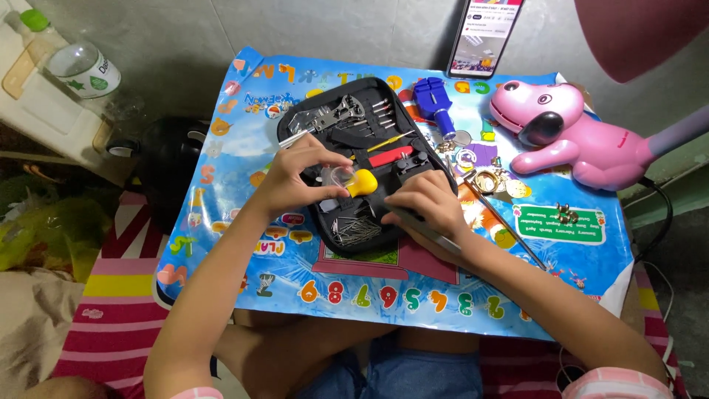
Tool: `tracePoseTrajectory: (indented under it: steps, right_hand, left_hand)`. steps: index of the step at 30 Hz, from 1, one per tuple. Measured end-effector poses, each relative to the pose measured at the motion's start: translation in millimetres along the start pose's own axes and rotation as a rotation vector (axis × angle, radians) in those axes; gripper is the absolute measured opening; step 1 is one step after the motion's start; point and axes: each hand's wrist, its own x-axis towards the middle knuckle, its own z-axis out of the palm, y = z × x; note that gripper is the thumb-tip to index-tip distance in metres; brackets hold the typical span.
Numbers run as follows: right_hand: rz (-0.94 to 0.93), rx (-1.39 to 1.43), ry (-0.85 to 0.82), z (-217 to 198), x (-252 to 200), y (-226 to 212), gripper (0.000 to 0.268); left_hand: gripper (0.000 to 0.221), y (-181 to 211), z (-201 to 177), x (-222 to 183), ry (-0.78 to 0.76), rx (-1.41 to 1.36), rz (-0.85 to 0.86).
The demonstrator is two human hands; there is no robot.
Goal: Using a watch repair kit and tweezers to manipulate small components on a table.
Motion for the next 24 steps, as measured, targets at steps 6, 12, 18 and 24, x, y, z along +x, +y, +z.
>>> tracePoseTrajectory:
  steps: [6,12,18,24]
  right_hand:
    - [-0.028,-0.027,-0.059,-2,2,-8,0.018]
    - [0.036,-0.012,-0.13,-3,6,-15,0.028]
    - [-0.003,-0.081,-0.201,2,3,-10,0.027]
    - [0.024,-0.069,-0.202,-1,3,-9,0.028]
  left_hand:
    - [0.041,-5,1,-1,-0.013,0.018,0.0]
    - [0.04,-5,1,-1,-0.003,0.032,0.006]
    - [0.038,-4,1,-1,0.008,0.022,-0.006]
    - [0.038,-5,2,-2,-0.009,0.015,-0.006]
